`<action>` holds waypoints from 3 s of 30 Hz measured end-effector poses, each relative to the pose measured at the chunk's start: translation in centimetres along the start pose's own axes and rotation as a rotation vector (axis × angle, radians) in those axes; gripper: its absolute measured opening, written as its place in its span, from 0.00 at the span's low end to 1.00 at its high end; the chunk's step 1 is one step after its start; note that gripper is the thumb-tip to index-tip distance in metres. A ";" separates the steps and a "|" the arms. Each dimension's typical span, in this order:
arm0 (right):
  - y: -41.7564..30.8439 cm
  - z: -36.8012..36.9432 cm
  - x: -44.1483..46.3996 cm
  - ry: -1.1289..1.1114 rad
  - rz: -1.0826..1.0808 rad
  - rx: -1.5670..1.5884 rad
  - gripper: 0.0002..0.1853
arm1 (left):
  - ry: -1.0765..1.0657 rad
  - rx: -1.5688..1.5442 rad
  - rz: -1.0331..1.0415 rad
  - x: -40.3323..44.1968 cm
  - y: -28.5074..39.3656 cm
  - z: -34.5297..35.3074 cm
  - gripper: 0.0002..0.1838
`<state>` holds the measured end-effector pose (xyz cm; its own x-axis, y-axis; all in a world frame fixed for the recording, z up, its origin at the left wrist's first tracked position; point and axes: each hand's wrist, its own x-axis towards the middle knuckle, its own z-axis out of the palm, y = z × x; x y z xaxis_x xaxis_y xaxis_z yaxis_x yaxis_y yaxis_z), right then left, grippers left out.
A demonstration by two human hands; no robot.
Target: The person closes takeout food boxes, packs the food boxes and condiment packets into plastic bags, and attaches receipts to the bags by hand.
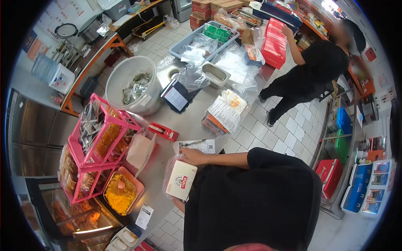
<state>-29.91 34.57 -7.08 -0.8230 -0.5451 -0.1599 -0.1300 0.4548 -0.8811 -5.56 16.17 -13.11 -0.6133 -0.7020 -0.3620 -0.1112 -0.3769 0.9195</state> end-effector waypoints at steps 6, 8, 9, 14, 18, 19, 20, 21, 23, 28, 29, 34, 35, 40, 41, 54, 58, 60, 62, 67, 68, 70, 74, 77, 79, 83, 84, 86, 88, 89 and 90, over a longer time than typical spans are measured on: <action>0.7 1.1 1.1 -0.009 0.230 0.117 0.25 | 0.182 0.111 -0.020 -0.9 0.6 1.1 0.29; 0.5 2.4 0.6 0.141 0.128 0.120 0.26 | 0.267 0.261 0.035 -1.5 1.6 1.7 0.28; 0.0 2.1 0.8 0.138 0.139 0.141 0.31 | 0.297 0.388 0.097 -1.2 3.3 2.1 0.28; -2.3 -0.9 1.0 0.087 -0.053 -0.199 0.18 | 0.347 0.355 0.266 -2.9 6.5 3.1 0.15; -5.3 -2.2 0.3 0.178 -0.123 -0.135 0.16 | 0.471 0.392 0.394 -4.9 10.8 5.5 0.17; -7.4 -3.2 0.2 0.109 -0.036 -0.010 0.16 | 0.492 0.379 0.415 -5.3 12.3 6.3 0.18; -9.2 -3.9 -0.3 0.047 0.066 0.112 0.16 | 0.503 0.370 0.435 -6.3 13.7 6.6 0.20; -10.5 -4.1 -0.6 -0.019 0.115 0.223 0.15 | 0.421 0.190 0.399 -7.2 15.1 6.7 0.20; -13.3 -4.7 -1.1 -0.131 0.207 0.442 0.15 | 0.235 -0.177 0.352 -7.9 18.2 6.6 0.21; -17.7 -9.1 -2.3 -0.424 0.159 1.189 0.29 | -0.056 -0.410 0.134 -10.8 24.8 6.4 0.23; -19.2 -9.3 -2.7 -0.495 0.151 1.267 0.33 | -0.089 -0.336 0.102 -10.9 25.2 6.4 0.25; -21.9 -4.4 -5.0 -0.735 -0.224 0.659 0.43 | -0.225 0.308 0.376 -10.4 26.3 10.2 0.38; -21.6 -3.0 -5.5 -0.736 -0.262 0.613 0.44 | -0.211 0.628 0.622 -10.0 25.7 10.4 0.37; -23.1 -4.7 -2.8 -0.770 0.099 0.782 0.33 | 0.219 0.563 0.962 -6.1 19.3 6.3 0.40; -23.2 -4.5 -2.7 -0.838 0.049 0.686 0.32 | 0.101 0.700 1.003 -5.2 18.8 7.8 0.39; -22.0 6.7 -3.9 -0.698 -0.847 -0.632 0.19 | -0.222 0.913 0.993 -2.2 16.3 13.1 0.28; -22.7 2.7 -1.7 -0.539 -0.672 -0.355 0.23 | -0.167 0.958 1.010 -1.8 17.0 13.0 0.25; -19.4 1.9 3.0 -0.270 -0.533 -0.015 0.24 | -0.113 1.039 1.068 -0.9 18.3 13.3 0.24; -13.3 0.9 6.9 -0.369 -0.340 0.037 0.27 | -0.040 1.206 1.140 0.1 21.2 13.9 0.22; -17.4 -3.4 0.6 0.008 -0.237 0.351 0.25 | 0.091 1.761 1.306 2.1 30.5 14.9 0.20; -18.7 -3.1 -2.8 0.209 -0.397 0.388 0.22 | -0.055 1.547 1.329 3.0 32.1 14.0 0.23; -18.5 -6.7 -7.0 -0.782 -0.287 0.243 0.23 | -0.156 1.421 1.476 3.3 35.4 12.9 0.27; -19.0 -13.6 -5.1 -0.424 -0.930 0.360 0.14 | 0.165 1.497 1.220 4.1 39.6 5.0 0.09; -13.9 -24.2 2.9 0.296 -0.585 0.344 0.09 | 0.403 1.365 0.657 3.6 40.6 1.5 0.23; -8.4 -31.4 7.3 0.528 -0.205 0.033 0.15 | 0.495 1.236 0.676 0.4 41.3 5.5 0.38; 9.8 -41.0 15.2 0.355 0.064 -0.482 0.16 | 0.282 0.985 0.383 2.0 36.1 3.2 0.45; 12.8 -41.5 16.4 0.241 0.164 -0.503 0.15 | 0.269 1.003 0.276 3.1 33.9 1.8 0.45; 15.8 -40.3 17.4 0.101 0.314 -0.633 0.12 | -0.067 0.970 0.160 4.3 29.6 1.8 0.41; 17.4 -39.4 18.0 0.094 0.361 -0.760 0.11 | -0.461 0.914 0.416 3.6 26.0 6.2 0.34; 17.6 -38.5 17.8 0.156 0.332 -0.823 0.11 | -0.598 1.060 0.517 2.4 25.3 9.1 0.29; 17.6 -37.6 17.6 0.216 0.304 -0.885 0.11 | -0.662 1.195 0.518 2.2 22.7 10.2 0.26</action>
<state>-67.48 59.48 -8.61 -0.9631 -0.2146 -0.1627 -0.1916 0.9705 -0.1461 -17.38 12.25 8.57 -0.9891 -0.0759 -0.1261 -0.1381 0.7737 0.6183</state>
